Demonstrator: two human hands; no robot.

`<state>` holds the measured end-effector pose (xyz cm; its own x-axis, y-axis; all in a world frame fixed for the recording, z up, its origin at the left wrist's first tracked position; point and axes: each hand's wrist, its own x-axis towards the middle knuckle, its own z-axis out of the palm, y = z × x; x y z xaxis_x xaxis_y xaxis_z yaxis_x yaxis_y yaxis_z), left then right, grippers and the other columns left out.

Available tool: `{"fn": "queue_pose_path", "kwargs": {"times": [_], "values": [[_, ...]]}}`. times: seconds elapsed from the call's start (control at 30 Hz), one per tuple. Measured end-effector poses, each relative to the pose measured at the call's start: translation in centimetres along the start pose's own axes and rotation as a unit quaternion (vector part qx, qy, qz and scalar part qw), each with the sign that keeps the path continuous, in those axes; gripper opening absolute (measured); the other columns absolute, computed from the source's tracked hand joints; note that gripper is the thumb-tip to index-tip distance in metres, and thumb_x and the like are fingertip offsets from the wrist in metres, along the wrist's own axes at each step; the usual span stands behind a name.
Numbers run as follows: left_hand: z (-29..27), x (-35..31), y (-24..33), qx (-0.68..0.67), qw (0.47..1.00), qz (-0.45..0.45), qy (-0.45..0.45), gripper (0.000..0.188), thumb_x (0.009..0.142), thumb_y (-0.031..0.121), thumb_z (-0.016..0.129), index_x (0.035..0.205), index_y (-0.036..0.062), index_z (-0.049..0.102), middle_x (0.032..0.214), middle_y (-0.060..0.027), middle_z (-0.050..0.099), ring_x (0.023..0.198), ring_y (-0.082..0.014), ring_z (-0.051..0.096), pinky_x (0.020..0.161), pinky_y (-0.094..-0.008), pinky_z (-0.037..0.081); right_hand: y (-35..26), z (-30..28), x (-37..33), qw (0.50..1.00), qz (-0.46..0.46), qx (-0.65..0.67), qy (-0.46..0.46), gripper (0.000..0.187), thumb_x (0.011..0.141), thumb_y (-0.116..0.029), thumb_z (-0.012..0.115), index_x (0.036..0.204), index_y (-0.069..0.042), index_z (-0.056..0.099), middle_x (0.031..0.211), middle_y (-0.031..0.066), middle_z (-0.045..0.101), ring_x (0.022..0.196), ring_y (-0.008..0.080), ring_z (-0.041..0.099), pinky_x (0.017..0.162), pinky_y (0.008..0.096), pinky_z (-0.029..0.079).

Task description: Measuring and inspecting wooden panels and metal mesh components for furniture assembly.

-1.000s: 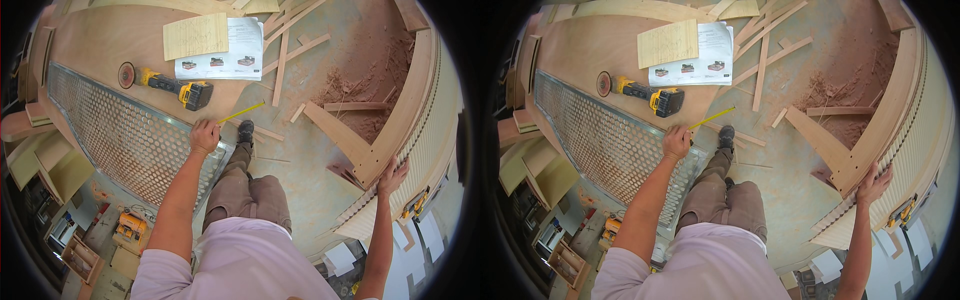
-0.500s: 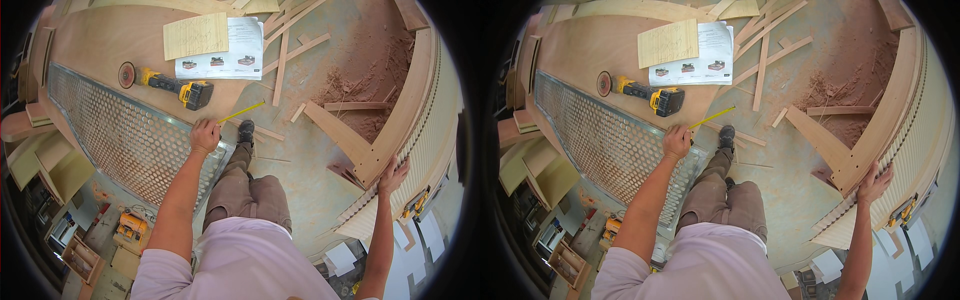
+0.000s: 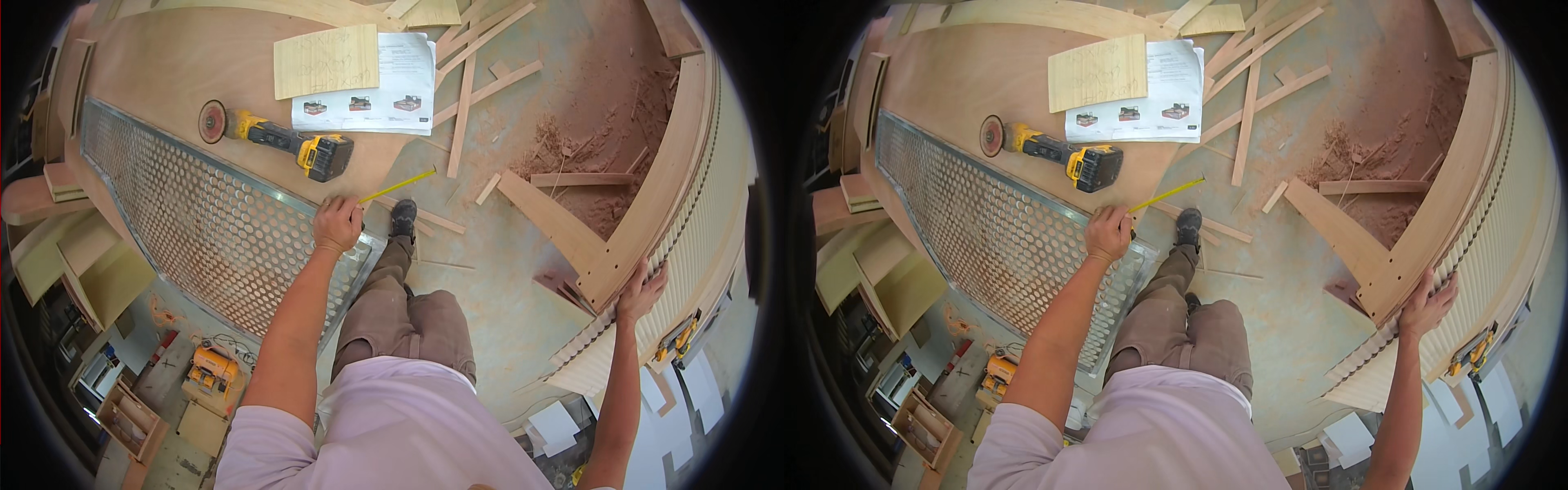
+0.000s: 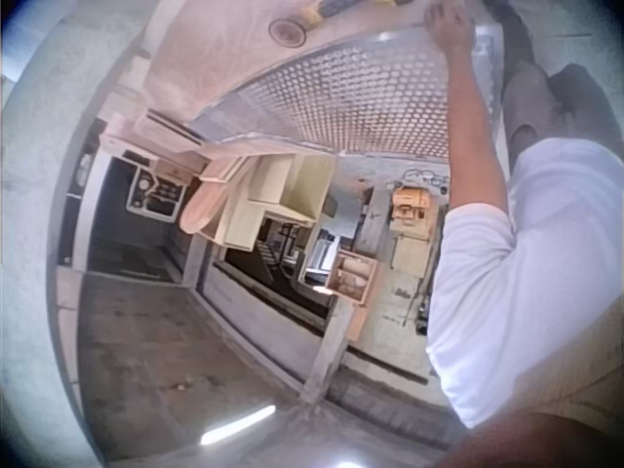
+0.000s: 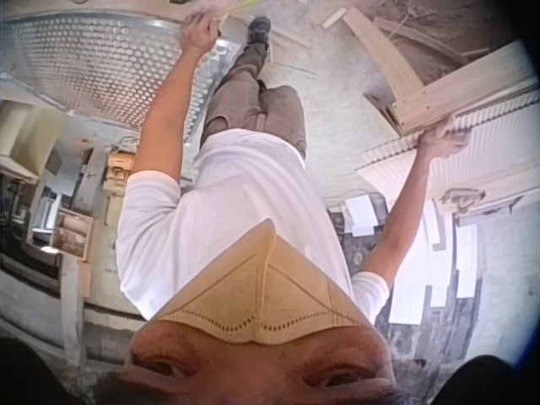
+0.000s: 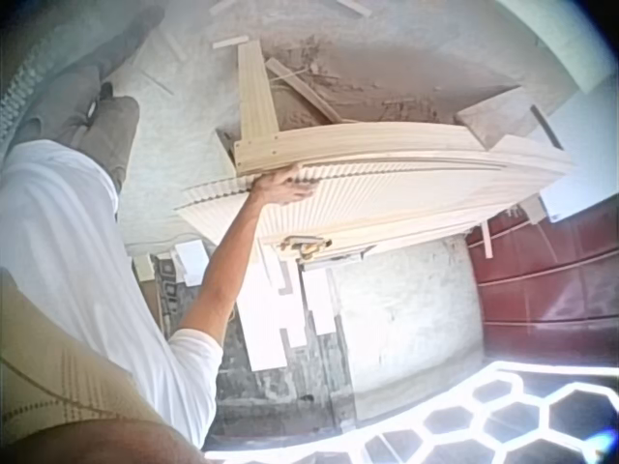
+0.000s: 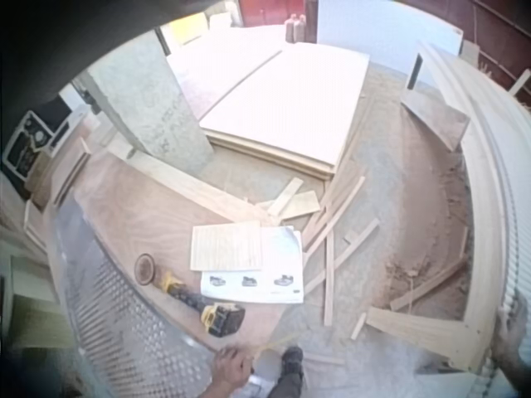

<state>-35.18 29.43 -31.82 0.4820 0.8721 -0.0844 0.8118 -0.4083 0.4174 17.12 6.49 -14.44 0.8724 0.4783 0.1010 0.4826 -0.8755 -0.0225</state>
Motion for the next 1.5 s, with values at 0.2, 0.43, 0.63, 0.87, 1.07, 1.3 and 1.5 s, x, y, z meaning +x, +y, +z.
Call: {"fn": "queue_pose_path", "kwargs": {"times": [0.2, 0.43, 0.63, 0.87, 1.07, 1.3, 1.5], "values": [[-0.1, 0.2, 0.1, -0.006, 1.0, 0.001, 0.007, 0.012, 0.081, 0.019, 0.056, 0.088, 0.0108, 0.061, 0.079, -0.0093, 0.059, 0.077, -0.033, 0.056, 0.068, -0.0427, 0.047, 0.5, 0.2, 0.1, 1.0, 0.01, 0.011, -0.001, 0.076, 0.086, -0.061, 0.046, 0.141, -0.011, 0.033, 0.143, 0.0183, 0.033, 0.133, 0.0354, 0.03, 0.106, 0.0491, 0.024], [0.0, 0.1, 0.0, -0.008, 1.0, 0.002, 0.009, 0.011, 0.081, 0.019, 0.056, 0.087, 0.0109, 0.061, 0.079, -0.009, 0.059, 0.076, -0.0327, 0.056, 0.068, -0.0423, 0.047, 0.6, 0.2, 0.1, 1.0, 0.013, 0.006, 0.001, 0.075, 0.087, -0.061, 0.046, 0.141, -0.011, 0.033, 0.142, 0.0189, 0.033, 0.132, 0.0365, 0.03, 0.106, 0.0495, 0.024], [0.1, -0.2, 0.0, -0.009, 1.0, 0.007, 0.024, 0.012, 0.081, 0.02, 0.056, 0.087, 0.01, 0.061, 0.078, -0.01, 0.058, 0.076, -0.033, 0.056, 0.068, -0.0433, 0.047, 0.8, 0.3, 0.1, 1.0, 0.002, 0.008, -0.001, 0.075, 0.087, -0.059, 0.047, 0.141, -0.009, 0.033, 0.142, 0.0191, 0.034, 0.132, 0.0362, 0.031, 0.106, 0.0471, 0.026], [0.1, -0.2, -0.2, -0.005, 1.0, 0.005, 0.0, 0.013, 0.081, 0.02, 0.056, 0.087, 0.0094, 0.061, 0.078, -0.0106, 0.059, 0.077, -0.0335, 0.056, 0.068, -0.0433, 0.047, 0.1, 0.2, 0.0, 1.0, -0.014, 0.014, -0.004, 0.075, 0.088, -0.059, 0.047, 0.14, -0.007, 0.034, 0.141, 0.0197, 0.036, 0.131, 0.0354, 0.032, 0.105, 0.0462, 0.027], [0.3, -0.1, -0.4, -0.002, 1.0, 0.009, 0.006, 0.013, 0.082, 0.02, 0.055, 0.086, 0.0096, 0.061, 0.078, -0.0103, 0.059, 0.076, -0.0332, 0.055, 0.067, -0.0431, 0.047, 0.8, 0.3, 0.1, 1.0, -0.018, 0.023, -0.01, 0.08, 0.086, -0.062, 0.046, 0.14, -0.004, 0.033, 0.14, 0.0209, 0.037, 0.13, 0.0364, 0.034, 0.105, 0.0443, 0.028], [0.5, -0.3, -0.3, -0.002, 1.0, 0.003, 0.012, 0.013, 0.082, 0.021, 0.056, 0.088, 0.0111, 0.062, 0.078, -0.0088, 0.059, 0.077, -0.0322, 0.056, 0.067, -0.0429, 0.047, 1.0, 0.5, 0.0, 1.0, -0.019, 0.022, 0.002, 0.079, 0.086, -0.06, 0.048, 0.138, -0.002, 0.034, 0.137, 0.024, 0.038, 0.127, 0.0377, 0.036, 0.104, 0.045, 0.029], [0.4, -0.3, -0.2, 0.001, 1.0, 0.001, 0.014, 0.013, 0.082, 0.021, 0.056, 0.089, 0.0115, 0.061, 0.078, -0.008, 0.06, 0.076, -0.0317, 0.056, 0.067, -0.0427, 0.047, 0.9, 0.5, 0.1, 1.0, -0.009, 0.024, -0.007, 0.08, 0.086, -0.061, 0.048, 0.139, -0.002, 0.034, 0.137, 0.0248, 0.037, 0.128, 0.0383, 0.035, 0.104, 0.0451, 0.028]]}}
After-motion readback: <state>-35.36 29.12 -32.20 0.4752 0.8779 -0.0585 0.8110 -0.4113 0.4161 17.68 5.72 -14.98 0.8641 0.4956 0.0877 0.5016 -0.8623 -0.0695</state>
